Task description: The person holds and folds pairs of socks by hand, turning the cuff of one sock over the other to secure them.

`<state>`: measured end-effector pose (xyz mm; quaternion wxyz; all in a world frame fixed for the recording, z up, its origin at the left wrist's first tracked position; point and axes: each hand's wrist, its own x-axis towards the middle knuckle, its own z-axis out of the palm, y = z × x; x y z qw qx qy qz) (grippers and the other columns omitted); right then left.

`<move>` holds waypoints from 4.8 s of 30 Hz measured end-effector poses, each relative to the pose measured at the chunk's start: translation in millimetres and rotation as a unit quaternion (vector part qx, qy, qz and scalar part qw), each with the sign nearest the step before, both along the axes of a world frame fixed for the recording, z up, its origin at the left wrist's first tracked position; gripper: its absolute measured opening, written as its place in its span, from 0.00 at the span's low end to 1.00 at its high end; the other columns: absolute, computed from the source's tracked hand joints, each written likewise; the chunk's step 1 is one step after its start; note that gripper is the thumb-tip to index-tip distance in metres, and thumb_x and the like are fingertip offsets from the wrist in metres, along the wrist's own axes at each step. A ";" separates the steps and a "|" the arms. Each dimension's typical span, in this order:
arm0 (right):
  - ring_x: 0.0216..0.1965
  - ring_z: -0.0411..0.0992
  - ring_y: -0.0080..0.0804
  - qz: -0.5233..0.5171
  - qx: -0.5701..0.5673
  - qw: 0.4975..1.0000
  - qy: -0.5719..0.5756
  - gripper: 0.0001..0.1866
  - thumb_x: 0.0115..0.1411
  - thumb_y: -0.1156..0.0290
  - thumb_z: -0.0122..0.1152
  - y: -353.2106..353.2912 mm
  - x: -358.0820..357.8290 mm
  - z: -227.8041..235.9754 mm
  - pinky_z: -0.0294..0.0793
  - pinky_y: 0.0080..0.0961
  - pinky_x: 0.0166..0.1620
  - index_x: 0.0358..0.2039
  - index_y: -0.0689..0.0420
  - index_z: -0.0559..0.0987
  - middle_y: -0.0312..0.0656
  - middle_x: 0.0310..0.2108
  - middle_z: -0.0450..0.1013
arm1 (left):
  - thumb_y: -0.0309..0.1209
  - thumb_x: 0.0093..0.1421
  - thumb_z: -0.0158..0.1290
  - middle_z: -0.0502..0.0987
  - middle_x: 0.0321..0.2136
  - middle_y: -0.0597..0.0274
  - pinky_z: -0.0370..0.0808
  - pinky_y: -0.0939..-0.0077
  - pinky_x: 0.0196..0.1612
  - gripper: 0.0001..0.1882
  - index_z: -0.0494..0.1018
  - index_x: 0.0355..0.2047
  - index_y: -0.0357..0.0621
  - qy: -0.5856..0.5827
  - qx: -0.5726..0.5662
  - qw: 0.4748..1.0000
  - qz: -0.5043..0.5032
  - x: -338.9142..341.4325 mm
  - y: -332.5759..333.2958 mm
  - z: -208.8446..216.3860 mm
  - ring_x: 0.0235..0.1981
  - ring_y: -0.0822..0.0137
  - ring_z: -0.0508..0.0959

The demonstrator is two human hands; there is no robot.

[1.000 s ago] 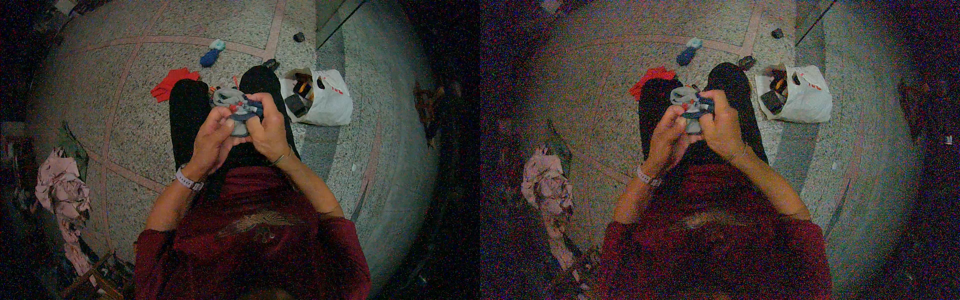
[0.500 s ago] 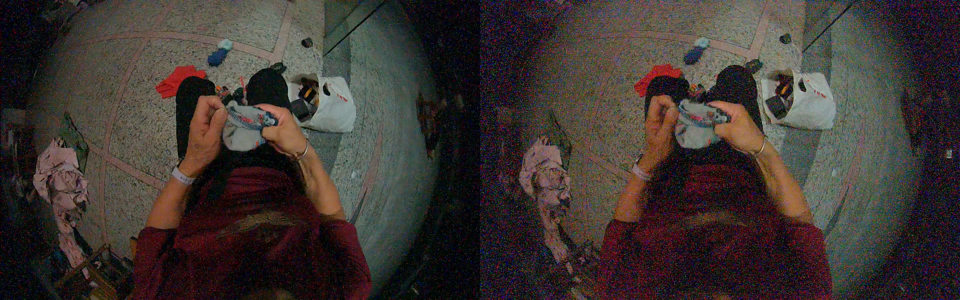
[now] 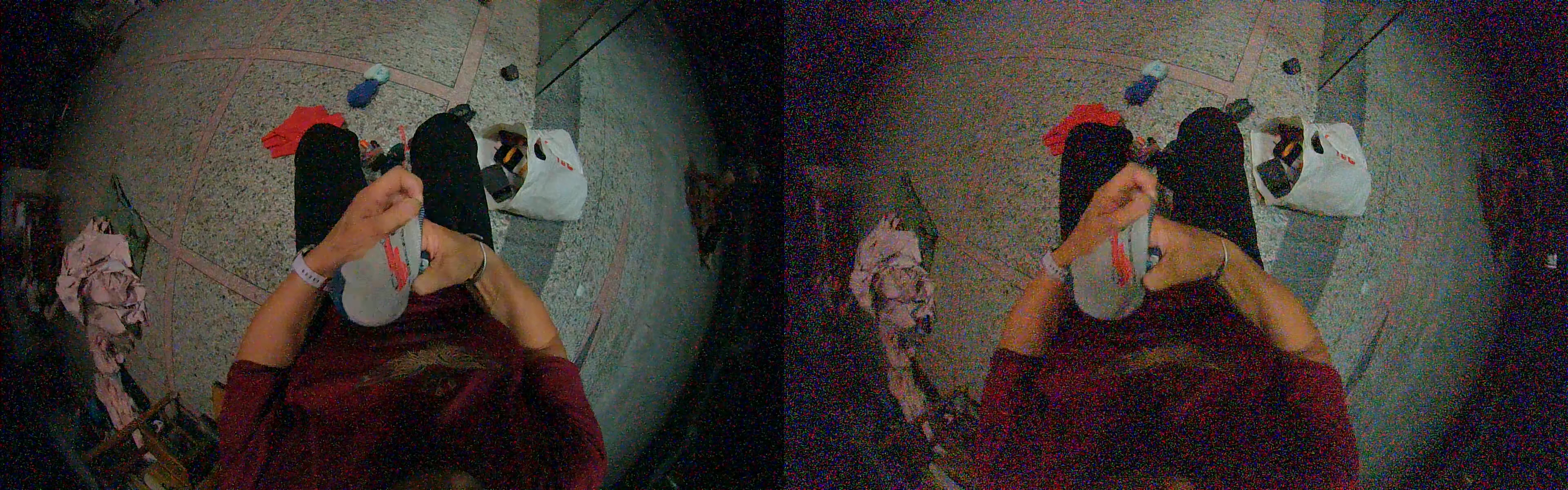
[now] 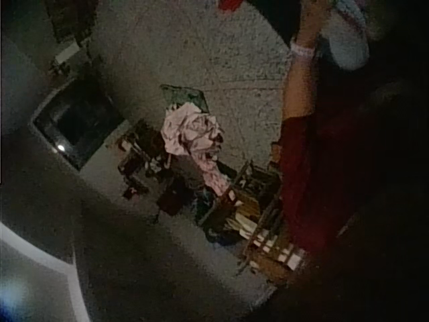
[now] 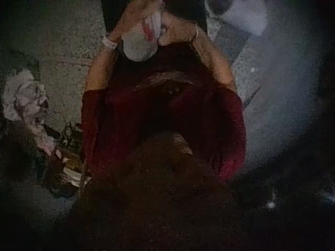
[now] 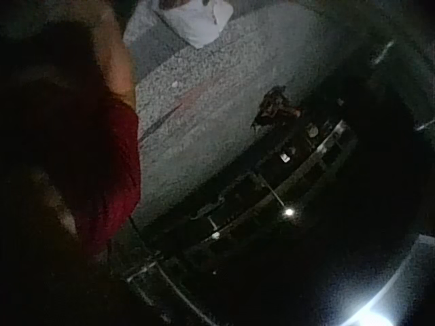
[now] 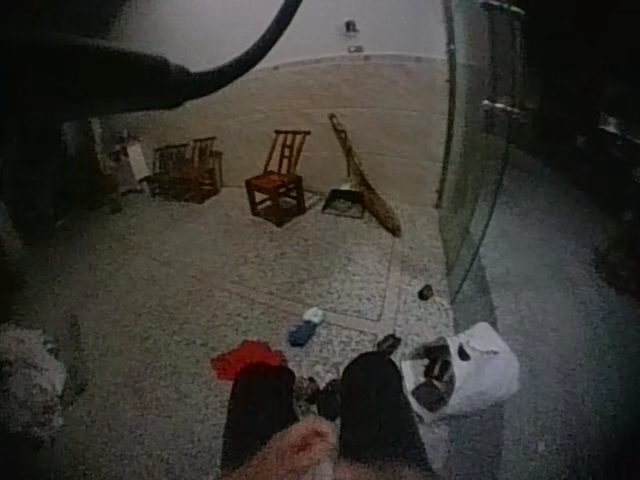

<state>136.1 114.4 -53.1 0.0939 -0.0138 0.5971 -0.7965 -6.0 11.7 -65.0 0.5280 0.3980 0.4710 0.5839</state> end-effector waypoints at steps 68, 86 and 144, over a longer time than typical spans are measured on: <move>0.38 0.72 0.24 -0.203 -0.005 0.958 -0.200 0.16 0.58 0.73 0.58 -7.8 -78.6 -48.9 0.75 0.24 0.34 0.48 0.56 0.73 0.38 0.39 0.74 | 0.31 0.55 0.58 0.68 0.34 0.64 0.69 0.74 0.36 0.16 0.65 0.40 0.43 0.087 -0.201 0.912 0.346 -41.0 -78.5 -79.7 0.32 0.70 0.69; 0.35 0.70 0.38 -0.257 0.403 0.872 0.107 0.11 0.46 0.76 0.62 1.9 -99.2 -79.3 0.69 0.32 0.41 0.33 0.52 0.79 0.40 0.30 0.75 | 0.32 0.55 0.58 0.66 0.27 0.66 0.66 0.77 0.34 0.14 0.63 0.34 0.42 0.230 -0.182 0.900 0.322 -50.2 -53.1 -51.5 0.29 0.73 0.65; 0.27 0.67 0.56 -0.446 0.277 0.851 0.028 0.14 0.66 0.62 0.46 -23.9 -109.0 -142.9 0.64 0.43 0.30 0.32 0.60 0.65 0.52 0.22 0.66 | 0.35 0.61 0.53 0.72 0.43 0.60 0.69 0.72 0.47 0.21 0.68 0.51 0.37 0.178 -0.219 0.893 0.351 -76.9 -90.1 -136.0 0.42 0.66 0.71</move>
